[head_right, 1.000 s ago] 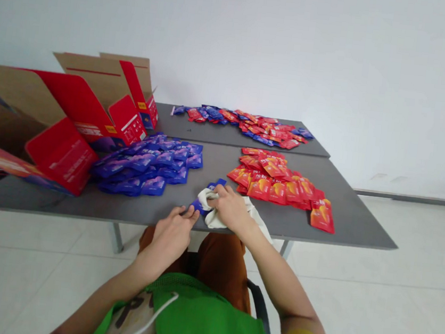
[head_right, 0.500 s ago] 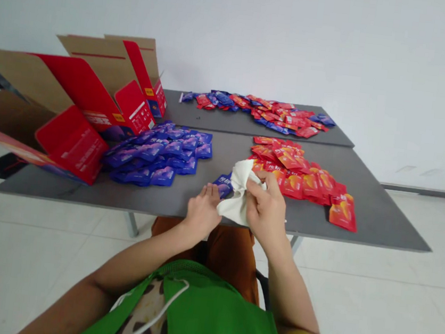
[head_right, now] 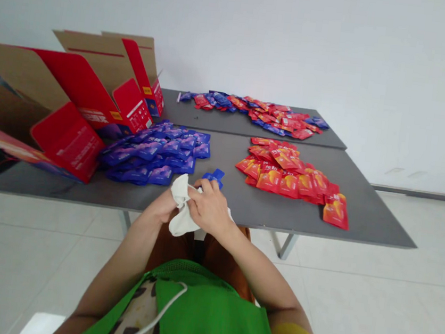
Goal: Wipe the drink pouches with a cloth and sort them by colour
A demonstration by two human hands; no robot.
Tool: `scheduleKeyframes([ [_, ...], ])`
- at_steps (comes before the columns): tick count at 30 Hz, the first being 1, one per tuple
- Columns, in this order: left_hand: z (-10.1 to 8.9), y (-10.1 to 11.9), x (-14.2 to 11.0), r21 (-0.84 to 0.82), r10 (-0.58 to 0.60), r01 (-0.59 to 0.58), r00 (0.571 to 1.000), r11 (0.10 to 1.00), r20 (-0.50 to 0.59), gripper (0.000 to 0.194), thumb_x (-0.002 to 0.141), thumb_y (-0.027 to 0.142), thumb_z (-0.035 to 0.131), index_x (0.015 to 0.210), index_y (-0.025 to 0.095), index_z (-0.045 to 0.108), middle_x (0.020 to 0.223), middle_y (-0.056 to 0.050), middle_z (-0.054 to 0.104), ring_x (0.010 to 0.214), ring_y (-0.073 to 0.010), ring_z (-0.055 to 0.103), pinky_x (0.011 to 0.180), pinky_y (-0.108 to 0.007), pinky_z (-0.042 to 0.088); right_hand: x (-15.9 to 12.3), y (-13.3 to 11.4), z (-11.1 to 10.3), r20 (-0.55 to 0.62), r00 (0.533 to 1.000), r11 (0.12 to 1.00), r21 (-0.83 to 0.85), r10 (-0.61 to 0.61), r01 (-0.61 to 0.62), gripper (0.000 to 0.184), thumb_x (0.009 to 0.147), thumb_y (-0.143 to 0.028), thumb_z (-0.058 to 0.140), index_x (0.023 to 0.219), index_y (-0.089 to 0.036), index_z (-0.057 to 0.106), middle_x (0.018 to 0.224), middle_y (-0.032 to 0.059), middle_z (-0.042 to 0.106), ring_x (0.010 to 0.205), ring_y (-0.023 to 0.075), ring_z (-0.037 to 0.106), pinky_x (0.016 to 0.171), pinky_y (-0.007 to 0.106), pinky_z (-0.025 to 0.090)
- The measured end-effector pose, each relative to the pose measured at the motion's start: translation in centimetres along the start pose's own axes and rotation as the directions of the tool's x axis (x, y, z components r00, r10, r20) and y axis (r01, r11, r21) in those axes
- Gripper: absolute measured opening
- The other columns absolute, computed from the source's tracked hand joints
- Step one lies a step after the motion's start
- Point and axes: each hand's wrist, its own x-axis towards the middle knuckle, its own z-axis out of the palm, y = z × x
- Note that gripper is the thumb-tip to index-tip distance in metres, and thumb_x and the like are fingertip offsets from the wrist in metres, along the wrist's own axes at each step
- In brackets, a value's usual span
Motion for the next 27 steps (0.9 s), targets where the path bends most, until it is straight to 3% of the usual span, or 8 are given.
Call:
scheduleKeyframes([
  [4,-0.5,0.5,0.1,0.069,-0.089,0.085,0.994,0.994,0.061,0.012,0.072,0.017,0.068,0.082,0.01,0.064,0.063,-0.001,0.064,0.052,-0.0115,0.059,0.056,-0.024,0.049,0.6,0.6,-0.3,0.082,0.983,0.977,-0.156,0.162,-0.148,0.032,0.095,-0.027,0.037,0.117,-0.028,0.061,0.12,0.0094,0.051,0.106,0.0258,0.043,0.08,0.033,0.045],
  [10,-1.5,2.2,-0.5,0.1,-0.243,0.223,0.929,0.97,0.279,0.022,0.086,0.02,0.057,0.102,0.007,0.063,0.081,-0.014,0.071,0.073,-0.0239,0.071,0.077,-0.046,0.056,2.6,5.0,-1.9,0.028,0.875,0.828,-0.339,0.483,-0.446,0.036,0.093,-0.02,0.036,0.115,-0.022,0.064,0.113,0.0156,0.049,0.102,0.0291,0.049,0.074,0.035,0.046],
  [13,-2.7,2.4,-0.6,0.053,-0.257,0.256,0.891,0.965,0.374,0.025,0.083,0.018,0.059,0.104,0.006,0.064,0.091,-0.017,0.072,0.084,-0.0267,0.071,0.085,-0.05,0.053,1.5,5.1,-3.4,-0.009,0.918,0.887,-0.256,0.396,-0.385,0.035,0.094,-0.023,0.036,0.117,-0.023,0.063,0.118,0.0127,0.044,0.091,0.0219,0.053,0.072,0.03,0.046],
  [16,-3.4,2.0,0.1,-0.008,-0.229,0.261,0.861,0.965,0.455,0.025,0.078,0.014,0.061,0.101,0.007,0.067,0.093,-0.017,0.072,0.085,-0.0259,0.07,0.087,-0.048,0.052,-0.5,3.0,-3.9,-0.007,0.986,0.975,-0.149,0.167,-0.166,0.031,0.094,-0.025,0.04,0.114,-0.023,0.064,0.12,0.0098,0.04,0.089,0.0175,0.053,0.075,0.027,0.046],
  [18,-3.3,1.5,0.5,-0.052,-0.186,0.228,0.889,0.972,0.418,0.022,0.074,0.008,0.06,0.094,0.007,0.069,0.086,-0.015,0.073,0.077,-0.0232,0.07,0.082,-0.043,0.055,-1.5,1.4,-3.4,0.04,0.998,0.995,-0.097,0.039,-0.035,0.029,0.093,-0.026,0.042,0.111,-0.025,0.065,0.119,0.0081,0.041,0.09,0.0168,0.053,0.076,0.026,0.046],
  [20,-2.7,1.1,0.6,-0.084,-0.139,0.175,0.935,0.981,0.326,0.023,0.068,0.002,0.058,0.088,0.008,0.069,0.079,-0.012,0.072,0.069,-0.0194,0.068,0.075,-0.038,0.056,-2.0,0.4,-2.6,0.107,0.994,0.996,-0.084,-0.005,0.014,0.028,0.092,-0.026,0.044,0.108,-0.027,0.066,0.117,0.007,0.042,0.088,0.016,0.054,0.073,0.025,0.046],
  [23,-1.7,0.6,0.4,-0.092,-0.093,0.116,0.971,0.989,0.221,0.03,0.067,-0.003,0.055,0.091,0.008,0.067,0.078,-0.01,0.072,0.067,-0.0174,0.068,0.072,-0.035,0.056,-1.4,0.4,-1.7,0.194,0.98,0.991,-0.129,0.051,-0.026,0.028,0.093,-0.026,0.042,0.105,-0.027,0.068,0.113,0.0067,0.046,0.085,0.0154,0.056,0.07,0.024,0.045],
  [27,-0.6,0.7,-0.1,0.005,-0.133,0.134,0.98,0.991,0.146,0.021,0.082,0.005,0.047,0.095,0.009,0.063,0.08,-0.012,0.071,0.065,-0.0197,0.07,0.068,-0.037,0.058,1.3,2.9,-1.9,0.254,0.934,0.943,-0.28,0.252,-0.179,0.032,0.094,-0.029,0.039,0.103,-0.025,0.07,0.11,0.0094,0.05,0.087,0.0187,0.059,0.071,0.028,0.045],
])
